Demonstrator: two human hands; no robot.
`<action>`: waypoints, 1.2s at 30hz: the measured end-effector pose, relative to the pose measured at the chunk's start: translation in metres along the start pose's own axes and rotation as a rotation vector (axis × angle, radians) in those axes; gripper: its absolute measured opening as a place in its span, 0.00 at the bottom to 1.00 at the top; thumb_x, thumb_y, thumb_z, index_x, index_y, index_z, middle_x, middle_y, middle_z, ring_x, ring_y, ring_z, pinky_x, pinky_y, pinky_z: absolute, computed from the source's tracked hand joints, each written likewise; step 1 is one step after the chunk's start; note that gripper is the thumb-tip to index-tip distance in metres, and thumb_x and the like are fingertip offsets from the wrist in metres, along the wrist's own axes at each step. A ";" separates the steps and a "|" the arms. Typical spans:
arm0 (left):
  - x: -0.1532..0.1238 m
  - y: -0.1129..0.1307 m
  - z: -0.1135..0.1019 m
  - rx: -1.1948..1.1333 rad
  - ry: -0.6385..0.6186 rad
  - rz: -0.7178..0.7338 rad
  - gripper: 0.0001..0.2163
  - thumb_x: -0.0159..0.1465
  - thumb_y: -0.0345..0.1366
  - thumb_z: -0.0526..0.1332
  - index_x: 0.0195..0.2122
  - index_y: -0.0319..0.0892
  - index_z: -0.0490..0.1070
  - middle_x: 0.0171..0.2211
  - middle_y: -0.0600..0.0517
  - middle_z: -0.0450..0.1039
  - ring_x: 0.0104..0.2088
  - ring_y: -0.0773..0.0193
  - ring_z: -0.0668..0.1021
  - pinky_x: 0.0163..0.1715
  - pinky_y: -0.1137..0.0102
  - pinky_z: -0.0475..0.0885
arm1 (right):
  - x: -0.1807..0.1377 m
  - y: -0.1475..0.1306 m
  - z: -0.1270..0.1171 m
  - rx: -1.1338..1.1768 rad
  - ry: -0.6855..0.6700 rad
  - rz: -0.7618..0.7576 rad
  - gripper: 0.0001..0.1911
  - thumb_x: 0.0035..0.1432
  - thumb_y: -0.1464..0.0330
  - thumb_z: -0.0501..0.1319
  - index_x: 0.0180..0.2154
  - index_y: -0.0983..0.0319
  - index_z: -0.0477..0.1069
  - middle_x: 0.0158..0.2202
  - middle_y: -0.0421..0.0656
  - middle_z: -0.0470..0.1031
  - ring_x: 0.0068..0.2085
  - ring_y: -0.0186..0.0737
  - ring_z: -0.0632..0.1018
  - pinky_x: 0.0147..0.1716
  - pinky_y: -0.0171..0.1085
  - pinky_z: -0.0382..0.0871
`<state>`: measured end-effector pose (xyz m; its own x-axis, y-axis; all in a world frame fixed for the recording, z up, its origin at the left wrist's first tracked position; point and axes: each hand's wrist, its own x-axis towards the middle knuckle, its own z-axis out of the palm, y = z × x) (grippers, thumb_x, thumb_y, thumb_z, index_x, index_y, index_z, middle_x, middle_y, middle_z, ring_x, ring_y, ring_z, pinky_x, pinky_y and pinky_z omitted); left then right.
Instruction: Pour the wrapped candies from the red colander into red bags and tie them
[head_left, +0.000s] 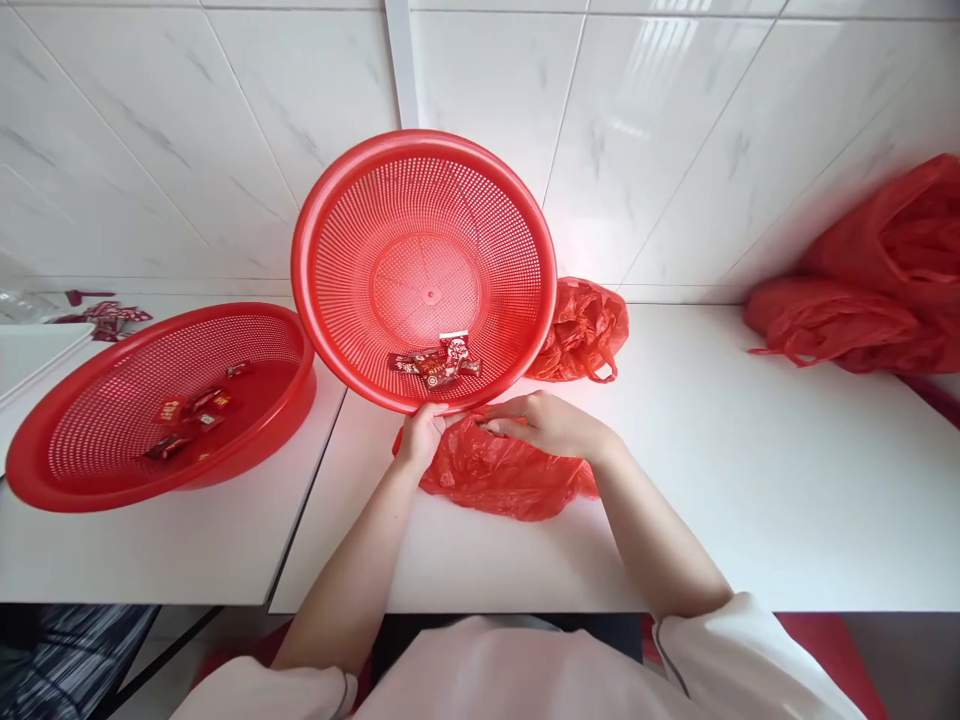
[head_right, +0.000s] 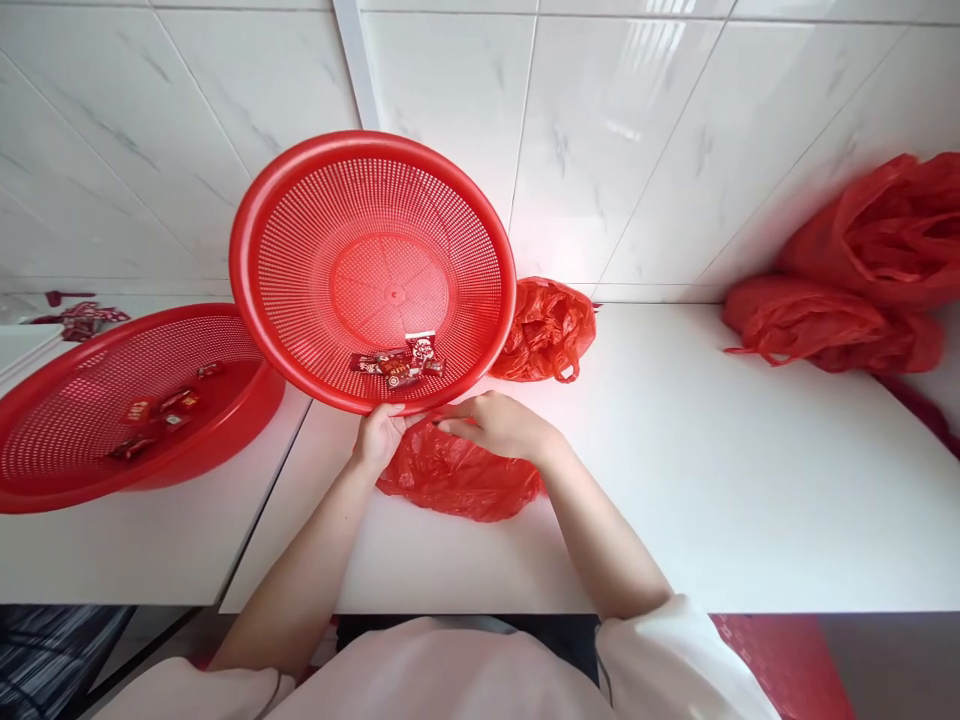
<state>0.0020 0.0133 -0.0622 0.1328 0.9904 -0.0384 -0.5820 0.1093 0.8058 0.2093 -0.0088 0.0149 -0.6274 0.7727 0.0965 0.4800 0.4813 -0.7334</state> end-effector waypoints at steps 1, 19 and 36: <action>0.000 0.001 0.000 -0.005 -0.007 -0.004 0.14 0.52 0.30 0.60 0.40 0.41 0.74 0.43 0.49 0.78 0.49 0.51 0.77 0.48 0.57 0.73 | 0.000 -0.001 0.000 -0.014 -0.015 -0.003 0.17 0.65 0.59 0.53 0.42 0.58 0.77 0.36 0.41 0.80 0.35 0.39 0.78 0.38 0.37 0.72; -0.002 -0.011 -0.001 0.064 -0.018 -0.106 0.09 0.53 0.32 0.59 0.34 0.41 0.77 0.39 0.49 0.80 0.49 0.48 0.77 0.48 0.55 0.73 | 0.020 0.035 0.026 -0.176 0.205 -0.055 0.19 0.64 0.66 0.55 0.55 0.60 0.69 0.52 0.48 0.75 0.52 0.46 0.75 0.53 0.46 0.67; 0.002 -0.006 -0.003 -0.043 -0.057 -0.039 0.16 0.55 0.30 0.58 0.46 0.38 0.74 0.45 0.45 0.77 0.51 0.50 0.76 0.50 0.55 0.71 | 0.015 0.023 0.012 0.531 0.107 0.034 0.21 0.60 0.57 0.58 0.47 0.64 0.76 0.40 0.44 0.80 0.43 0.43 0.79 0.47 0.43 0.72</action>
<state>0.0033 0.0144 -0.0691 0.2006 0.9791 -0.0349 -0.6097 0.1526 0.7778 0.2036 0.0093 -0.0087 -0.5375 0.8355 0.1145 0.1052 0.2012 -0.9739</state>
